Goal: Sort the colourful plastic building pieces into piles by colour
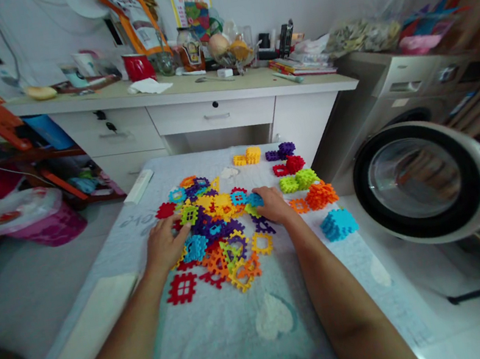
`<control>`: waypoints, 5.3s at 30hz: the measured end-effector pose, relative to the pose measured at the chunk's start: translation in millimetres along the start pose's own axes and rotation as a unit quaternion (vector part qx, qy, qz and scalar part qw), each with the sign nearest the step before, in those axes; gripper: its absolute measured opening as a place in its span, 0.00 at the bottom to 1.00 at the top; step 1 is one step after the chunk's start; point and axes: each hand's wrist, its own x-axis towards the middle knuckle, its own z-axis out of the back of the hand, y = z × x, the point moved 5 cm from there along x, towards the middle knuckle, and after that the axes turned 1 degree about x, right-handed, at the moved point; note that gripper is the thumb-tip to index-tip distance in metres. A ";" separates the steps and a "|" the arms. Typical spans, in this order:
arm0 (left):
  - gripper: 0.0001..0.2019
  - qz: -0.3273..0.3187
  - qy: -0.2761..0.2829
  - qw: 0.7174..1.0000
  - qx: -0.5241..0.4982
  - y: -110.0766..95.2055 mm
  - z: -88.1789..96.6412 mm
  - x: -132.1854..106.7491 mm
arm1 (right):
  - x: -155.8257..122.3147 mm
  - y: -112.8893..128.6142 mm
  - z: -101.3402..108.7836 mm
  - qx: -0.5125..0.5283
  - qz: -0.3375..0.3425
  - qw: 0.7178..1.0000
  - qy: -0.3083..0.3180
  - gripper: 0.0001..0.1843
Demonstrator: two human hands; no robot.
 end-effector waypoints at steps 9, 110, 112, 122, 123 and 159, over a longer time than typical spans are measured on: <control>0.22 0.002 0.010 1.000 0.002 -1.6 1.3 0.7 | -20.0 11.6 41.7 -0.027 0.052 0.997 -0.042 0.31; 0.23 -0.011 0.005 1.000 -0.002 1.9 -3.6 2.7 | -61.7 36.9 6.3 -0.028 -0.009 0.998 -0.057 0.25; 0.23 -0.009 0.006 1.000 0.000 1.0 -2.9 2.3 | -65.3 33.7 12.3 -0.004 -0.005 0.996 -0.088 0.28; 0.24 -0.006 0.013 1.000 0.002 -0.4 -2.1 1.9 | -65.4 25.4 33.6 -0.151 -0.038 0.984 -0.083 0.35; 0.24 -0.004 0.014 1.000 0.001 -0.5 -2.0 1.8 | -64.1 26.7 32.7 -0.143 -0.030 0.986 -0.080 0.35; 0.22 -0.007 0.004 1.000 -0.001 1.9 -3.8 2.2 | 21.5 -40.7 88.5 -0.244 -0.009 0.966 0.081 0.34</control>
